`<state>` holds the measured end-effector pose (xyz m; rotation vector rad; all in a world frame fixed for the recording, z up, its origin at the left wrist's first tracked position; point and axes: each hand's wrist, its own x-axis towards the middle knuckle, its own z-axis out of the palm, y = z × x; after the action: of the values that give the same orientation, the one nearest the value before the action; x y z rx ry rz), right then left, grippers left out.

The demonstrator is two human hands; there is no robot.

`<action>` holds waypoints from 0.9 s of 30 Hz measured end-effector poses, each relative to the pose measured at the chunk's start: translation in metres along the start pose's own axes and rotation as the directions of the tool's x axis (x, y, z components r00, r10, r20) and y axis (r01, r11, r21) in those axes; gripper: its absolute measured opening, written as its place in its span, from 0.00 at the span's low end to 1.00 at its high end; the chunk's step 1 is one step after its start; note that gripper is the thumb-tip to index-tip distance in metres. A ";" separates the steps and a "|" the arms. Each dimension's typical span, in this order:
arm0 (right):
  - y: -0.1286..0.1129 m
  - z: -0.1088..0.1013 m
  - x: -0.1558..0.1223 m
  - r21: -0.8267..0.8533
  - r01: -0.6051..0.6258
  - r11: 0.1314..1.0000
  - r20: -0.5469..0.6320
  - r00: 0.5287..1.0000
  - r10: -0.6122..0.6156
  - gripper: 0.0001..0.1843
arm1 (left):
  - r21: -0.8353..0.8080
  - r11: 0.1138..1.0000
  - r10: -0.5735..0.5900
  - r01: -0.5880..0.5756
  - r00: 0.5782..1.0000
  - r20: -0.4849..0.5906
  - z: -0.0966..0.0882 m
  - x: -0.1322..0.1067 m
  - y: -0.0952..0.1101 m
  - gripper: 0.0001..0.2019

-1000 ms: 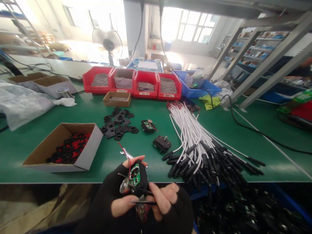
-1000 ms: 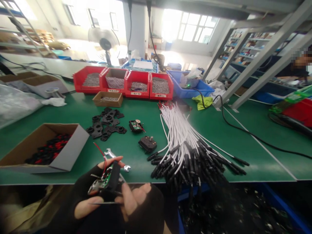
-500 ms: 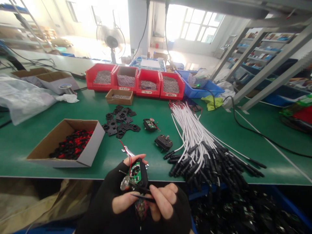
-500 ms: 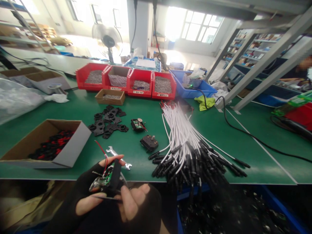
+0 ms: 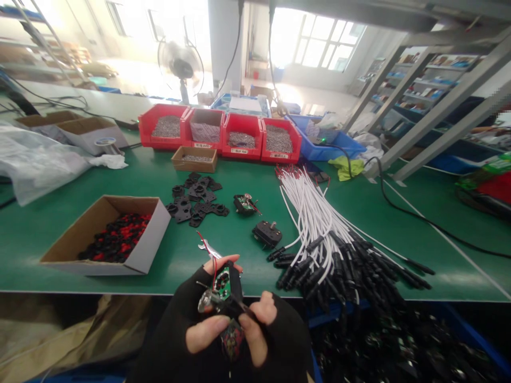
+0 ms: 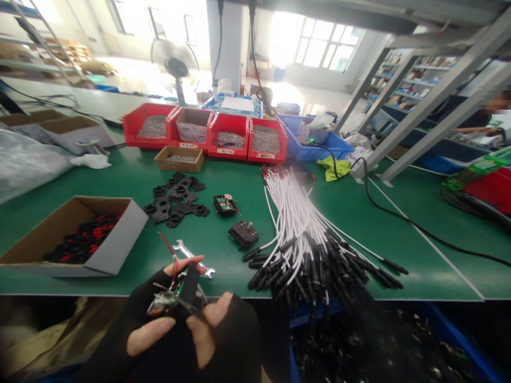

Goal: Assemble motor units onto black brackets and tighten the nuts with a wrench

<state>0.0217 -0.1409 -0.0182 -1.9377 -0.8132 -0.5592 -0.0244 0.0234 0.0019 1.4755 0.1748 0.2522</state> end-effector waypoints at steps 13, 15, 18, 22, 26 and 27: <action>-0.003 -0.007 0.006 0.083 -0.074 0.994 0.221 0.974 0.054 0.14 | 0.056 0.976 -0.185 0.210 0.938 -0.293 0.003 -0.012 -0.002 0.32; -0.005 -0.006 0.009 0.364 -0.389 0.846 0.385 0.890 0.244 0.19 | 0.039 0.993 -0.102 0.113 0.971 -0.216 0.001 -0.011 0.001 0.31; -0.006 -0.003 0.008 0.512 -0.743 0.430 0.666 0.660 0.348 0.29 | 0.027 0.999 -0.029 0.034 0.986 -0.166 0.000 -0.010 0.005 0.31; -0.006 -0.002 0.007 0.393 -0.500 0.772 0.408 0.847 0.341 0.23 | 0.015 0.982 -0.180 0.189 0.950 -0.254 0.003 -0.012 0.000 0.32; -0.010 -0.002 0.010 0.018 -0.100 0.995 0.136 0.986 0.097 0.07 | -0.059 0.947 -0.316 0.314 0.891 -0.326 0.003 -0.014 -0.011 0.32; -0.010 -0.001 0.010 0.069 -0.175 0.982 0.181 0.970 0.161 0.06 | -0.059 0.951 -0.306 0.303 0.900 -0.312 0.002 -0.014 -0.013 0.32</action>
<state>0.0210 -0.1347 -0.0052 -1.9741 -0.7591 -0.2515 -0.0367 0.0170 -0.0118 1.3683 0.6604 0.2334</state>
